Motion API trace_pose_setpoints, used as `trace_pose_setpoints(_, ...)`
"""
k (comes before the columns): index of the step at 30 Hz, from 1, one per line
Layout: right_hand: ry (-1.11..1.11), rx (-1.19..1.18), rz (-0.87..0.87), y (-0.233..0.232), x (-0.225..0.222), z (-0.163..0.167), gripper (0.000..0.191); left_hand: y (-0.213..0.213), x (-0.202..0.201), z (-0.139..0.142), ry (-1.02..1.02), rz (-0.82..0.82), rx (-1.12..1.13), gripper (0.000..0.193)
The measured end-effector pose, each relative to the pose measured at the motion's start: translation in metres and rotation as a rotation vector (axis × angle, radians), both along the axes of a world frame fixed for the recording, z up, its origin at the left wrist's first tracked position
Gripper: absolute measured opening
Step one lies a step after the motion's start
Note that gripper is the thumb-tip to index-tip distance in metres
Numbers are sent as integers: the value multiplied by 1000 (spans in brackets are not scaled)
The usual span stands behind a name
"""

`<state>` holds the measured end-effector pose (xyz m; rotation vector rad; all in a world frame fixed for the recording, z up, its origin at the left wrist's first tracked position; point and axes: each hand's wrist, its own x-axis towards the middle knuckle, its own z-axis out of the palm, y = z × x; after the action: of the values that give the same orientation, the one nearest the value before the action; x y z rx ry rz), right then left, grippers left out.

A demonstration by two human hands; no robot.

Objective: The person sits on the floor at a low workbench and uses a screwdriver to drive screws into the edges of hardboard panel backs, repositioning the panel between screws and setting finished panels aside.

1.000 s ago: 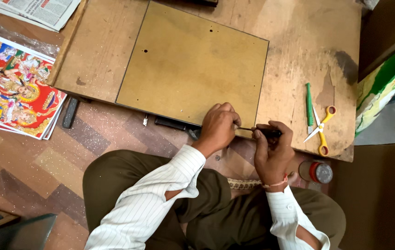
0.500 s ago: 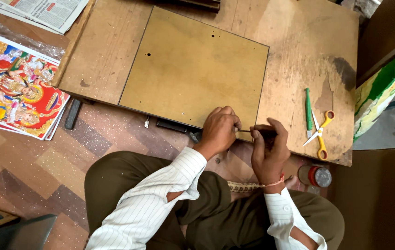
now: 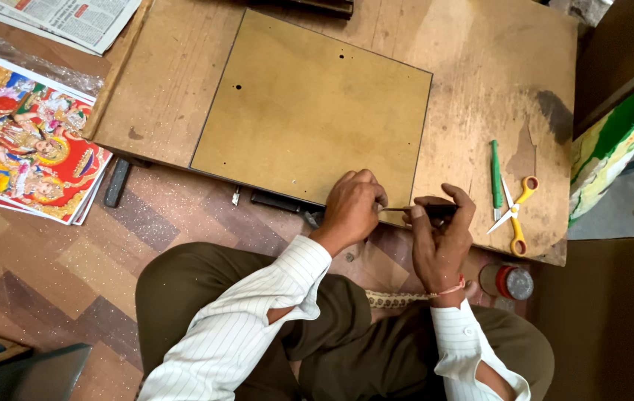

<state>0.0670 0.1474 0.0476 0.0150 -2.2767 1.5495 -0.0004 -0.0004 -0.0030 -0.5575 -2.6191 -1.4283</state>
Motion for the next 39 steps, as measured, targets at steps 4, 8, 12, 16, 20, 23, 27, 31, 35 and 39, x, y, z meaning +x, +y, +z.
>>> trace_pose_setpoints(4,-8,-59,-22,3,1,-7,33,-1,-1,-2,-21,-19,27,11)
trace_pose_setpoints(8,-35,-133,-75,5,-2,-10,30,0,-2,-4,-11,-23,29,11)
trace_pose_setpoints(12,-47,-160,-109,3,-5,-8,29,0,-2,-6,-21,-34,39,11)
trace_pose_setpoints(16,-36,-77,-181,-1,-7,-6,34,0,-3,-6,-40,-35,27,12)
trace_pose_setpoints(20,-23,25,-218,-3,-7,-4,37,-1,-2,-4,-42,-37,26,11)
trace_pose_setpoints(23,-30,129,-236,1,-3,3,40,-2,-1,-4,-31,-41,27,11)
trace_pose_setpoints(27,67,614,-138,14,0,25,31,2,-2,-6,-12,-26,49,13)
trace_pose_setpoints(31,-30,1053,177,36,-7,57,15,9,7,-6,-73,64,147,14)
trace_pose_setpoints(35,-51,1359,492,40,-28,76,21,21,51,-3,-221,370,552,4)
trace_pose_setpoints(39,-33,1557,738,36,-41,87,32,26,68,-13,-1084,567,1093,26)
